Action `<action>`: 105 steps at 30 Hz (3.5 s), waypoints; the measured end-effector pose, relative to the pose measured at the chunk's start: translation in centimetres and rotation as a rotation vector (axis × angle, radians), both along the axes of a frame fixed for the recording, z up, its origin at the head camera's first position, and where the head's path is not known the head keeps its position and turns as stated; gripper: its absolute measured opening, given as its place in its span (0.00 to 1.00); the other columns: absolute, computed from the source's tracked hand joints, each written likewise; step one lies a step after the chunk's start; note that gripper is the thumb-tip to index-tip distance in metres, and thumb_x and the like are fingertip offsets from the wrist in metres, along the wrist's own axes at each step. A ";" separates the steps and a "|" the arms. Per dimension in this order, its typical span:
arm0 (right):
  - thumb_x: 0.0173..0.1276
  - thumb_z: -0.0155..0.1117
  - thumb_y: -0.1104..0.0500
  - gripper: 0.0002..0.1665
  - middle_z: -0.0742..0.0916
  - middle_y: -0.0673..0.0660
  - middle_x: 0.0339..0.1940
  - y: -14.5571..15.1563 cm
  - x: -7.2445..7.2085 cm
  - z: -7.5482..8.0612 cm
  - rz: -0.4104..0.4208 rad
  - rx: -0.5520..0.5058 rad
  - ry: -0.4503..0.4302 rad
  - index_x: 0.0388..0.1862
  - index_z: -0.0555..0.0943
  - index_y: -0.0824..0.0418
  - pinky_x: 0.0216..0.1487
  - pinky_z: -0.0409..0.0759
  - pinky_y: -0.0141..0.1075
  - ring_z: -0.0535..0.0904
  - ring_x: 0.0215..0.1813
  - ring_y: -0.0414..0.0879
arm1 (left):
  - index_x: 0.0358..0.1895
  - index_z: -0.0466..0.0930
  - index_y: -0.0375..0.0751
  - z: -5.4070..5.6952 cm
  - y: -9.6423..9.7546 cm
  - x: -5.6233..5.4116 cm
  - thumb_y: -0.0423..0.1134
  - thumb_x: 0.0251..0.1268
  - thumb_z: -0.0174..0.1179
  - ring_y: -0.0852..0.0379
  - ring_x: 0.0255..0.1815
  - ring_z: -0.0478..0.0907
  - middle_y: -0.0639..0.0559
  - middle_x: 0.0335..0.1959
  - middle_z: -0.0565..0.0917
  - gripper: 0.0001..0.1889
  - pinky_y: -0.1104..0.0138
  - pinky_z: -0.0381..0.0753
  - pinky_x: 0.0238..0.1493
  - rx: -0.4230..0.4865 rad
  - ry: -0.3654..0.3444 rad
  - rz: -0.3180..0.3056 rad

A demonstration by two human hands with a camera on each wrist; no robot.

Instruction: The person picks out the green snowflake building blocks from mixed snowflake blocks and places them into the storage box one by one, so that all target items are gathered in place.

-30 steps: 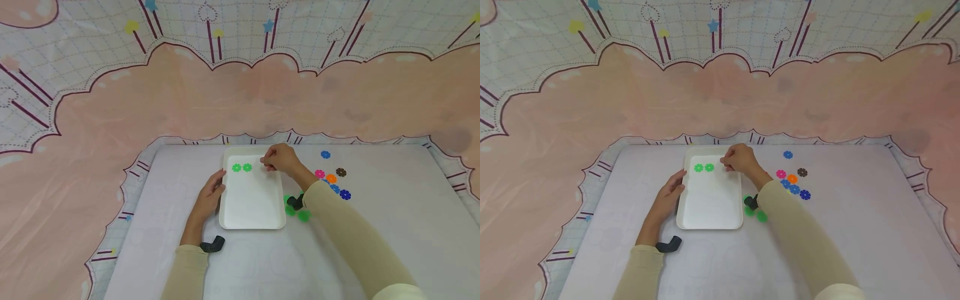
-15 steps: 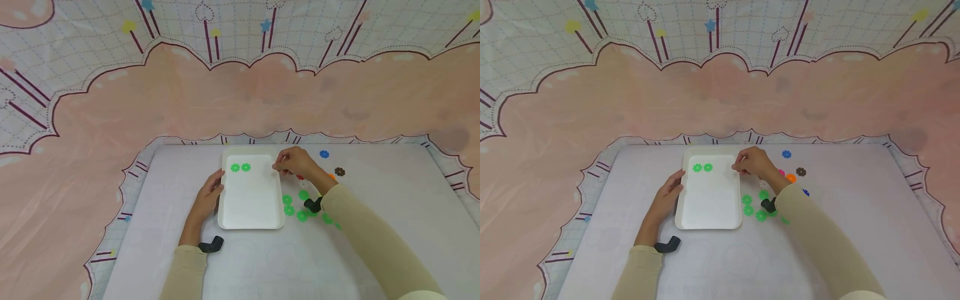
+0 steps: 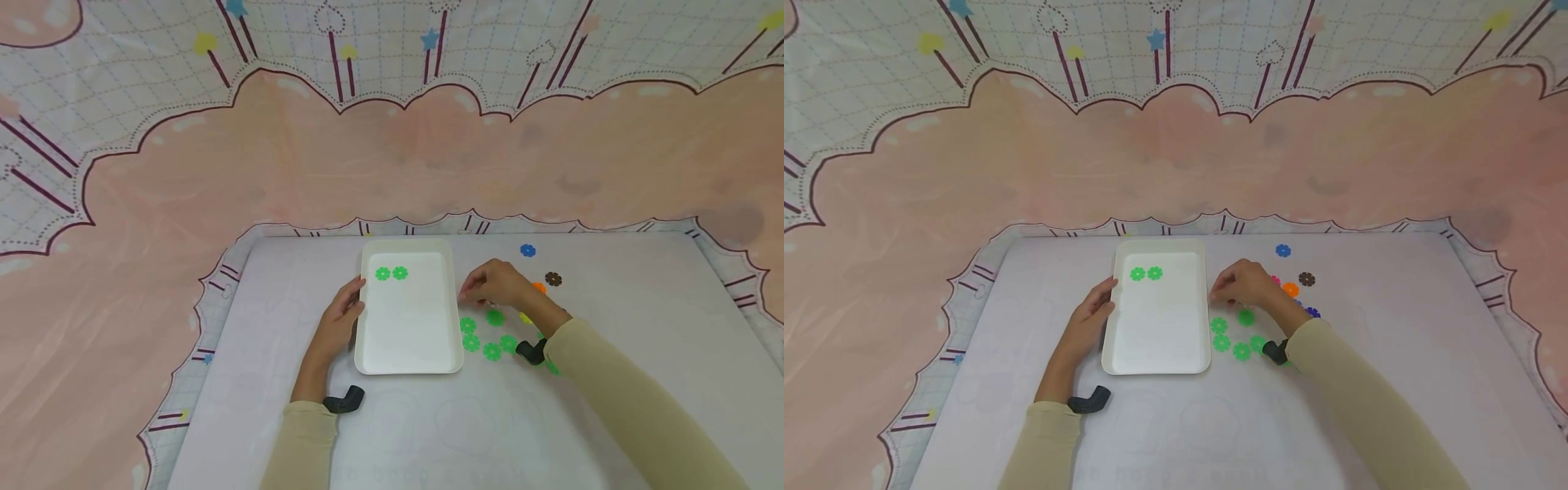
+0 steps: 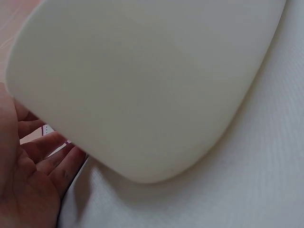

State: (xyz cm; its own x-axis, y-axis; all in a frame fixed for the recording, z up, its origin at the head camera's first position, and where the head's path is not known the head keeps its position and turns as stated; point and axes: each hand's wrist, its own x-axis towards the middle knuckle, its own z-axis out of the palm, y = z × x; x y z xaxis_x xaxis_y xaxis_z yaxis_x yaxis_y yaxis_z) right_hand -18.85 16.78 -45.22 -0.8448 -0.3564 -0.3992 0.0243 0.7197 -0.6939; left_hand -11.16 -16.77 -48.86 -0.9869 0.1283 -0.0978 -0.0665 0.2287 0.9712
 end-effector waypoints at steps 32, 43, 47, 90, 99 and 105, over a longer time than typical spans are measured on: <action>0.51 0.85 0.59 0.14 0.85 0.49 0.33 0.4 2.0 -2.7 0.133 0.108 0.025 0.34 0.88 0.47 0.43 0.79 0.36 0.76 0.43 0.48 | 0.78 0.62 0.40 -2.0 -0.7 -0.8 0.32 0.80 0.47 0.48 0.84 0.52 0.51 0.83 0.57 0.26 0.50 0.52 0.83 0.006 0.007 0.002; 0.50 0.85 0.58 0.16 0.81 0.50 0.31 1.1 0.8 -2.8 0.239 0.081 0.019 0.30 0.82 0.52 0.42 0.75 0.37 0.74 0.40 0.47 | 0.78 0.62 0.35 -0.4 -0.3 -0.4 0.30 0.80 0.46 0.45 0.84 0.53 0.46 0.83 0.56 0.26 0.49 0.53 0.82 0.012 0.008 -0.005; 0.51 0.85 0.57 0.15 0.81 0.51 0.31 1.6 0.4 -2.6 0.238 0.032 -0.037 0.30 0.83 0.53 0.41 0.74 0.38 0.75 0.39 0.48 | 0.78 0.62 0.40 -2.0 -0.5 -1.0 0.31 0.80 0.47 0.47 0.84 0.53 0.50 0.83 0.56 0.26 0.50 0.53 0.83 0.001 0.013 0.009; 0.68 0.69 0.62 0.10 0.78 0.53 0.24 3.0 -2.2 -1.7 0.126 -0.187 -0.319 0.45 0.81 0.63 0.22 0.64 0.32 0.65 0.20 0.44 | 0.77 0.66 0.47 -2.8 -0.6 -1.1 0.35 0.80 0.50 0.52 0.82 0.58 0.59 0.81 0.61 0.25 0.49 0.63 0.79 -0.031 0.061 0.014; 0.71 0.66 0.60 0.09 0.69 0.50 0.15 2.2 -3.0 -0.3 0.156 -0.230 -0.300 0.46 0.80 0.63 0.22 0.60 0.35 0.59 0.16 0.44 | 0.77 0.65 0.47 -2.9 -0.5 -1.0 0.36 0.80 0.50 0.52 0.83 0.57 0.59 0.81 0.60 0.25 0.49 0.62 0.79 -0.034 0.053 0.021; 0.71 0.64 0.62 0.08 0.78 0.56 0.20 0.5 -3.2 1.0 0.174 -0.252 -0.295 0.45 0.79 0.64 0.22 0.59 0.37 0.58 0.15 0.43 | 0.77 0.66 0.47 -2.9 -0.5 -1.1 0.35 0.79 0.50 0.51 0.82 0.58 0.58 0.81 0.61 0.25 0.49 0.62 0.79 -0.029 0.055 0.024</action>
